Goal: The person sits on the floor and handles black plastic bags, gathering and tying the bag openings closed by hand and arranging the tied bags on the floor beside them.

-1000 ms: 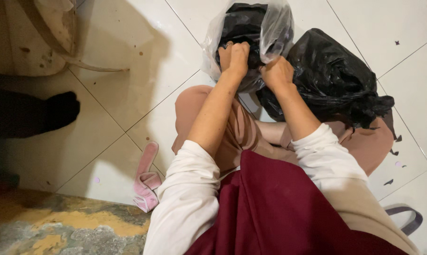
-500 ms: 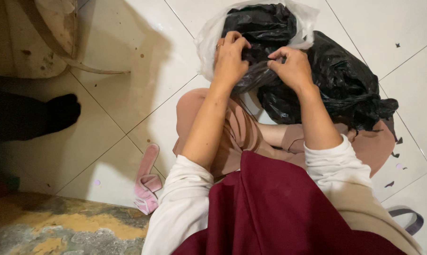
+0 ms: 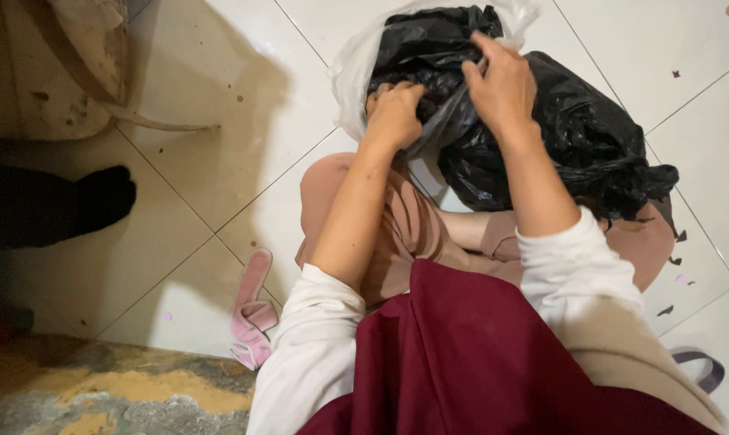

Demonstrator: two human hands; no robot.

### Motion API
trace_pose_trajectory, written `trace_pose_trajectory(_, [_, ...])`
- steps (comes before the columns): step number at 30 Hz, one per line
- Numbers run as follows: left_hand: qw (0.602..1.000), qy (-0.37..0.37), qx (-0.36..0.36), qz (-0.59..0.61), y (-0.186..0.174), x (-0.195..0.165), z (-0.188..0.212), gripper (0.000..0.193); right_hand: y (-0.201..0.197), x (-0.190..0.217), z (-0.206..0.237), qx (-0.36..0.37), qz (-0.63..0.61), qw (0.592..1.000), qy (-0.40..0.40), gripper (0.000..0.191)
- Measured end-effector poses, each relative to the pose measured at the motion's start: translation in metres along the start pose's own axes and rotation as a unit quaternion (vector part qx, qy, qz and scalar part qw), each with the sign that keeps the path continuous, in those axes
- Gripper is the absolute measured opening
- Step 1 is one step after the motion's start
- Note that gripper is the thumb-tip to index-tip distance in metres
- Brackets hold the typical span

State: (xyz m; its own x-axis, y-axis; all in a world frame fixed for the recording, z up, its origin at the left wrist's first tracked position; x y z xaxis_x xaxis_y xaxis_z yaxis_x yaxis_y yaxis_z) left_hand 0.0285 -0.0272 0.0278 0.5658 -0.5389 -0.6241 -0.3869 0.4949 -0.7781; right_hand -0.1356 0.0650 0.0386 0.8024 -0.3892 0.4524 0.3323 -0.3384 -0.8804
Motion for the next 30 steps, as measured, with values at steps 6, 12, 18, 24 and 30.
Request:
trace_pose_trajectory(6, [0.99,-0.096,0.093,-0.037,0.007,0.01,-0.017,0.045,0.052,-0.039,-0.04,0.03,0.142,0.989,-0.005,0.06])
trace_pose_trajectory(12, [0.985,-0.055,-0.113,0.117,-0.002,0.015,-0.03,0.052,0.071,-0.041,-0.04,0.051,0.136,0.989,0.001,0.029])
trace_pose_trajectory(18, [0.995,-0.082,0.0,-0.05,0.025,0.021,-0.042,0.068,-0.003,0.002,-0.004,0.131,-0.001,0.991,0.026,0.046])
trace_pose_trajectory(24, [0.985,-0.125,0.089,-0.085,0.023,0.017,-0.036,0.053,-0.16,0.009,0.07,0.049,-0.03,0.998,0.009,0.026])
trace_pose_trajectory(30, [0.944,0.098,-0.309,0.058,-0.046,-0.042,0.0,0.043,-0.212,-0.056,0.139,0.112,0.117,0.959,0.232,0.048])
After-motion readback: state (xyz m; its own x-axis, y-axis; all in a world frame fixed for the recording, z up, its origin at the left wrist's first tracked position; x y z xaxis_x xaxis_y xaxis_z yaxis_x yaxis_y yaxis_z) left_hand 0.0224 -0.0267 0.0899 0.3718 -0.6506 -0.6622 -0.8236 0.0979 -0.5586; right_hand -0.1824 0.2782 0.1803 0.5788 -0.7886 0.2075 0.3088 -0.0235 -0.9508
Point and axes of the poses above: each hand's wrist, its own z-axis away from the middle knuckle, its own y-axis out of the palm, x = y × z, the point moved 6 cm from there along -z, towards the middle knuckle, and after that the axes turned 3 degrees about -y, right-handed, at the moved point
